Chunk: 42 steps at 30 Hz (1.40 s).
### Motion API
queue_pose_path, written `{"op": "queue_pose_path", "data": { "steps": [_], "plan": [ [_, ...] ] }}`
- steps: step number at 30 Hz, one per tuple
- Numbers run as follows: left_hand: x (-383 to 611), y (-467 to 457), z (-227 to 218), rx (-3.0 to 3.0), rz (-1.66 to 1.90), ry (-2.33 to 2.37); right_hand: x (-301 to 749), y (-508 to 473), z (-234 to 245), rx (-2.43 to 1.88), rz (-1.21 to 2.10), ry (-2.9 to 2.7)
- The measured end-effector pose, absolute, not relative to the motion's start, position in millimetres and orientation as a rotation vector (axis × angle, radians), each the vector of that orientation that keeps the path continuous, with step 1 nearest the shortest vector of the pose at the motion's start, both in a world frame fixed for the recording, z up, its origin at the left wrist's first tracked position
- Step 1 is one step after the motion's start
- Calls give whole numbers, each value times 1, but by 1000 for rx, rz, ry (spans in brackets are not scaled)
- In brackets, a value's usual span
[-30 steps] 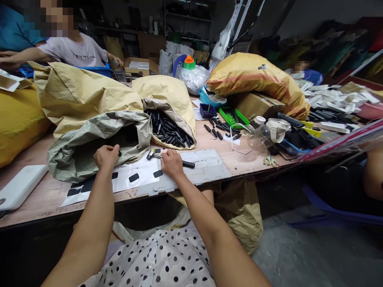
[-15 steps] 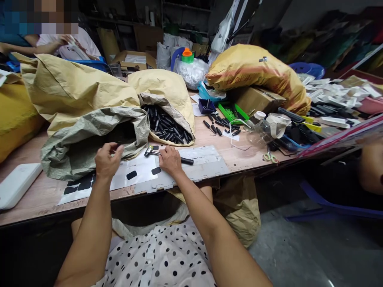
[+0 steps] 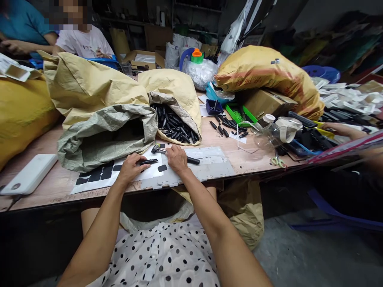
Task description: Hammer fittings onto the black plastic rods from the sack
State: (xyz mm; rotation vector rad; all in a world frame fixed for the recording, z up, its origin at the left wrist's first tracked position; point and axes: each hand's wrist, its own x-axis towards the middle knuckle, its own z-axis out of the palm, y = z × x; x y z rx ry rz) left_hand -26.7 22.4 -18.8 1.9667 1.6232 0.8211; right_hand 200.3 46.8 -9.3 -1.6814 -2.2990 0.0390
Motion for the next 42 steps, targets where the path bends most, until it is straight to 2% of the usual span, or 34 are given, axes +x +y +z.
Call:
{"op": "queue_pose_path", "data": {
  "steps": [10,19,33,42],
  "plan": [
    [-19,24,-18,1819,842,1627,191,2,2,-1466,170,-2215],
    [-14,24,-14,1801,832,1687,179,-14,5,-1498,160,-2336],
    [-11,24,-18,1787,864,1688,196,-14,3,-1603,165,-2228],
    [-10,19,-16,1858,841,1706,201,32,2,-1657,81,-2179]
  ]
}}
